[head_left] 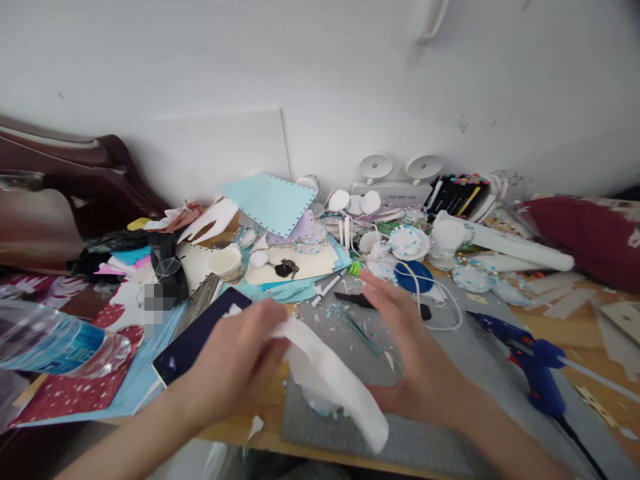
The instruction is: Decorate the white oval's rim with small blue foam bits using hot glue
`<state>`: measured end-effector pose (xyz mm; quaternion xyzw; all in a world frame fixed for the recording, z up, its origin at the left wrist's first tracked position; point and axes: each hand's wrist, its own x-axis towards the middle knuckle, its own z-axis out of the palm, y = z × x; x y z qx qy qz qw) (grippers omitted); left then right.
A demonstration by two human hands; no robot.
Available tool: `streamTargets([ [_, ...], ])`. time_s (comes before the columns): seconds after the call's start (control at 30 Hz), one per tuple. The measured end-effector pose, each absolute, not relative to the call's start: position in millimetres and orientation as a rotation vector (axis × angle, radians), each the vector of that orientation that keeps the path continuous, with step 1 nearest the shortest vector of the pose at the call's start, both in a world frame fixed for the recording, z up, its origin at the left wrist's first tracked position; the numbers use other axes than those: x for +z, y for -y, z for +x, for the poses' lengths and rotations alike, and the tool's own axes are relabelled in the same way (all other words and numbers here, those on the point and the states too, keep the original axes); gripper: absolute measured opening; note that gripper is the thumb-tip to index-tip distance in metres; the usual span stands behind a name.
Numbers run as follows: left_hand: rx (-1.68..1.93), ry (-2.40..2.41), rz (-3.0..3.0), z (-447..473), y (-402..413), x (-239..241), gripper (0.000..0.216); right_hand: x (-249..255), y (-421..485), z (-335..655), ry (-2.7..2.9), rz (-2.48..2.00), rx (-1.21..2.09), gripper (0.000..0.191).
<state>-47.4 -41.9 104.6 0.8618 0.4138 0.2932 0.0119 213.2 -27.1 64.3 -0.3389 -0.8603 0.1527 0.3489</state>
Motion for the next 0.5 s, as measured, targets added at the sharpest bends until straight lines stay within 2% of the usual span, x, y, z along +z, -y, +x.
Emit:
streamTargets([
  [0.07,0.843,-1.073,2.719,-34.6,49.7,100.2,0.018,71.9,34.9,202.1,2.301,-0.814,0.536,0.092],
  [0.2,0.803,-0.979,2.831,-26.8,56.4,100.0,0.012,71.6,49.2,195.5,2.342,-0.775,0.742,0.034],
  [0.27,0.763,-0.913,2.953,-28.1,58.6,101.1,0.011,69.2,56.8,199.5,2.36,-0.821,0.69,0.019],
  [0.37,0.694,-0.805,3.117,-29.7,63.6,104.0,0.019,74.0,66.9,206.4,2.475,-0.869,0.516,0.012],
  [0.5,0.659,-0.772,3.099,-29.1,70.2,112.4,0.029,102.6,67.2,209.3,2.556,-0.828,0.416,0.018],
])
